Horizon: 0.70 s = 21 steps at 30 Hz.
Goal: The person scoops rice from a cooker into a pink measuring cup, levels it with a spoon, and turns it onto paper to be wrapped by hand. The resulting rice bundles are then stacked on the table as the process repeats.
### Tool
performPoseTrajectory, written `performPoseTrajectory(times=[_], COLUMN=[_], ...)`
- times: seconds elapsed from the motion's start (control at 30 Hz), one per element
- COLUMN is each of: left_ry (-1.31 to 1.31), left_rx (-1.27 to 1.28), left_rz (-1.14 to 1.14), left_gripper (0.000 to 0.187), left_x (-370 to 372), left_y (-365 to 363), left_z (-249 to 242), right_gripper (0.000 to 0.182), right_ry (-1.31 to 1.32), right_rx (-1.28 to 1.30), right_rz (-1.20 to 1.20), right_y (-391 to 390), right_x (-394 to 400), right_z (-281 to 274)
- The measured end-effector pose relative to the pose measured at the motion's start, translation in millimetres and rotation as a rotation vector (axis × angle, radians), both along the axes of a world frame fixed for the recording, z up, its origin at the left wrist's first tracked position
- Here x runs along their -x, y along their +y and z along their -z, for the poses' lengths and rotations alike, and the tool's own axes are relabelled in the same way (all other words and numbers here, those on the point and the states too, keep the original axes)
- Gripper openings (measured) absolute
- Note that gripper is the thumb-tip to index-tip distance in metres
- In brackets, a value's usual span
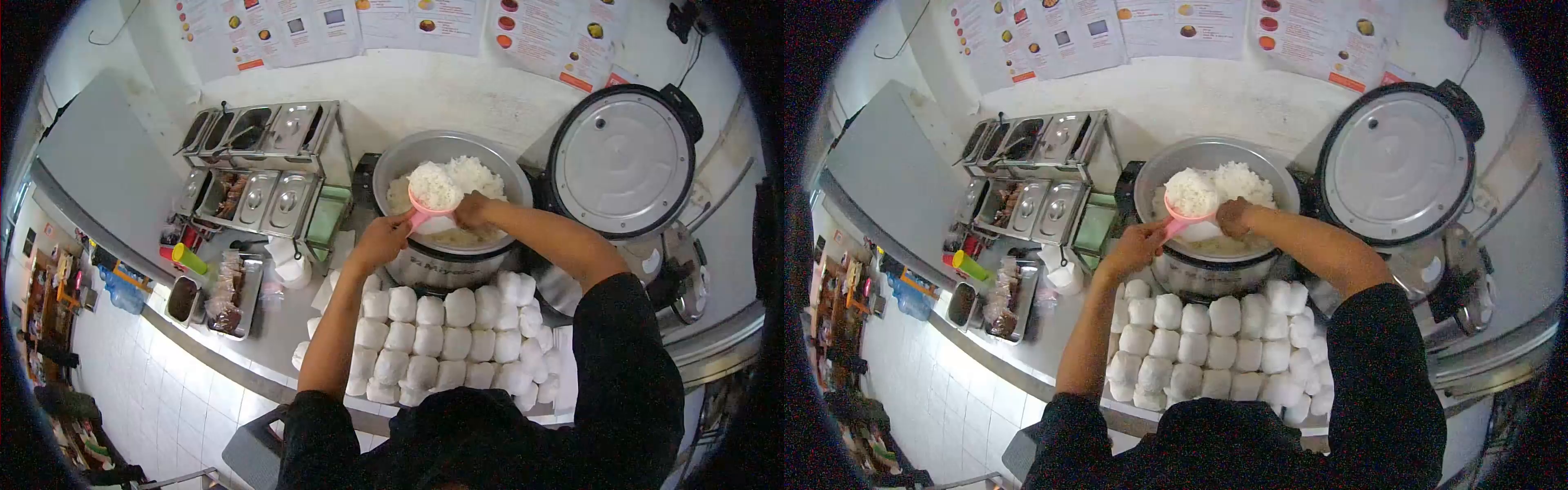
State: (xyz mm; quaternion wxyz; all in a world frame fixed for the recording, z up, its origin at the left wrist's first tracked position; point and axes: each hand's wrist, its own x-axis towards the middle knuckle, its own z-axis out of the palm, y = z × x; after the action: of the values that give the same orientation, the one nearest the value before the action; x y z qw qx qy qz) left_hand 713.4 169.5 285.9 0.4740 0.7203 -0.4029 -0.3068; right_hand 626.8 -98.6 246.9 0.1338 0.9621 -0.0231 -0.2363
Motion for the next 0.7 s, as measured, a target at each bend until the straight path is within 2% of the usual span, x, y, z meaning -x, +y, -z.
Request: performPoseTrajectory(times=[0.07, 0.1, 0.2, 0.3, 0.4, 0.43, 0.53, 0.57, 0.67, 0.7], left_ry=[-0.033, -0.076, -0.175, -0.264, -0.484, -0.530, -0.558, -0.499, -0.362, -0.345], left_rx=[0.006, -0.013, -0.006, 0.039, 0.125, 0.144, 0.161, 0.134, 0.068, 0.053], left_rz=[-0.006, -0.005, -0.025, -0.041, -0.003, -0.009, -0.076, -0.079, -0.093, -0.099], left_gripper=[0.039, 0.039, 0.038, 0.038, 0.039, 0.038, 0.036, 0.036, 0.036, 0.036], left_x=[3, 2, 0, -6, -21, -21, -2, 3, 9, 8], left_y=[-3, -4, -7, -12, -21, -22, -11, -6, -4, -7], left_z=[-1, -1, 6, 29, 62, 61, 32, 22, 10, 13], right_gripper=[0.030, 0.033, 0.029, 0.027, 0.028, 0.032, 0.037, 0.046, 0.049, 0.050], right_ry=[-0.070, -0.171, -0.145, -0.097, -0.097, -0.163, -0.078, 0.102, 0.203, 0.200], right_rx=[0.005, -0.127, -0.196, 0.006, -0.052, -0.012, -0.358, -0.346, -0.115, -0.109], right_rz=[0.001, 0.004, 0.097, 0.092, -0.019, -0.054, -0.155, 0.111, 0.019, 0.014], right_y=[-3, -7, -13, -33, -48, -67, -113, -43, -41, -49], right_x=[11, 16, 8, -9, -18, -35, -41, -26, -31, -35], right_z=[13, 11, 13, 37, 51, 92, 135, 46, 55, 66])
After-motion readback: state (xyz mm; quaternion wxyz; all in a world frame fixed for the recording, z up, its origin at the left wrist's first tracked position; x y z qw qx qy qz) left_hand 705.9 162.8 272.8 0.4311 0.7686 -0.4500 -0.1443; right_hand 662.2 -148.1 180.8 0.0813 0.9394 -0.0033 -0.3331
